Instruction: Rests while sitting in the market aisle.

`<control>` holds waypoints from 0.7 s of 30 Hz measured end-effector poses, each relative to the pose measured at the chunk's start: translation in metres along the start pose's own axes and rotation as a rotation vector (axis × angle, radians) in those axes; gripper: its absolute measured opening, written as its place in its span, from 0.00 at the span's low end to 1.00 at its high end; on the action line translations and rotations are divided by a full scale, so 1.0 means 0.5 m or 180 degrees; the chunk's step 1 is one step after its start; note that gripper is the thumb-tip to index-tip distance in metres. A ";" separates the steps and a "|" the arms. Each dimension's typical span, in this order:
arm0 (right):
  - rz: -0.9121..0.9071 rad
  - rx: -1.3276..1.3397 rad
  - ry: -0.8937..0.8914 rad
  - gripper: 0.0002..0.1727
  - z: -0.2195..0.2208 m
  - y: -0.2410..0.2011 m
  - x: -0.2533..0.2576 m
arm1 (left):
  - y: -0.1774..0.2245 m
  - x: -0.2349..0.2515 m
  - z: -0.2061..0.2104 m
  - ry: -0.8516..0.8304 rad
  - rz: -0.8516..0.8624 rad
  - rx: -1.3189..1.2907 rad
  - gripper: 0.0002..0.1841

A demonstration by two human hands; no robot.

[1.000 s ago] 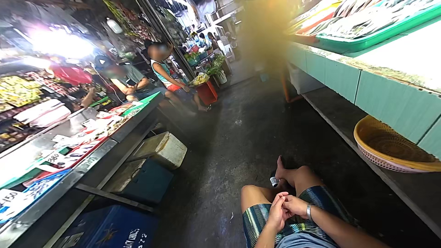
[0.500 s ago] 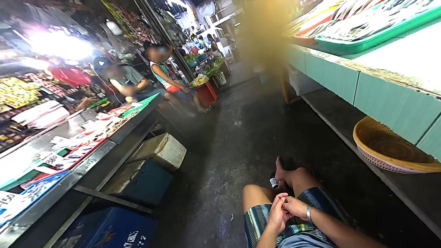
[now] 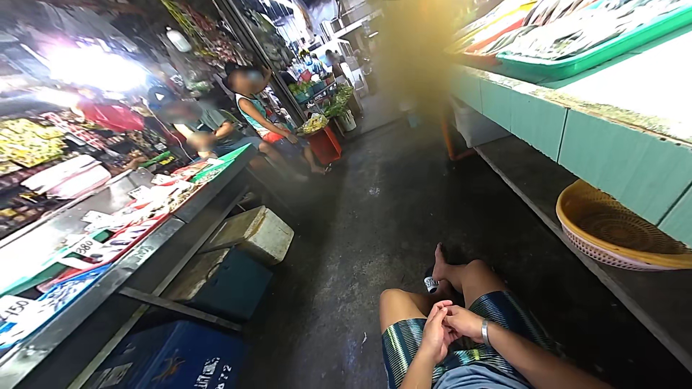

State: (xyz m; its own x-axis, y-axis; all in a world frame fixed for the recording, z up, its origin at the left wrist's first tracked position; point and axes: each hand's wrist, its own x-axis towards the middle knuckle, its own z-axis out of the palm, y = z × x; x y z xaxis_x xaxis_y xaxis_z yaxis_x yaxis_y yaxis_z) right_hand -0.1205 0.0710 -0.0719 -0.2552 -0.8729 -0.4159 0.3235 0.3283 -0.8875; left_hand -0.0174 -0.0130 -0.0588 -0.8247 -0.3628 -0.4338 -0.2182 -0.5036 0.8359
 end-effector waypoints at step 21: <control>0.0042 0.0013 0.0017 0.14 0.002 -0.003 -0.003 | 0.000 -0.003 0.001 0.0014 0.0004 -0.0005 0.20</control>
State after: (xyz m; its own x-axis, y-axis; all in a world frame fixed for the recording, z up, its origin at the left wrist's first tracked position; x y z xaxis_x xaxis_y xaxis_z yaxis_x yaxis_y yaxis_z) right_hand -0.1199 0.0714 -0.0700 -0.2559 -0.8665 -0.4285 0.3305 0.3382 -0.8811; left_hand -0.0166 -0.0120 -0.0582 -0.8226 -0.3669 -0.4343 -0.2163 -0.5045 0.8359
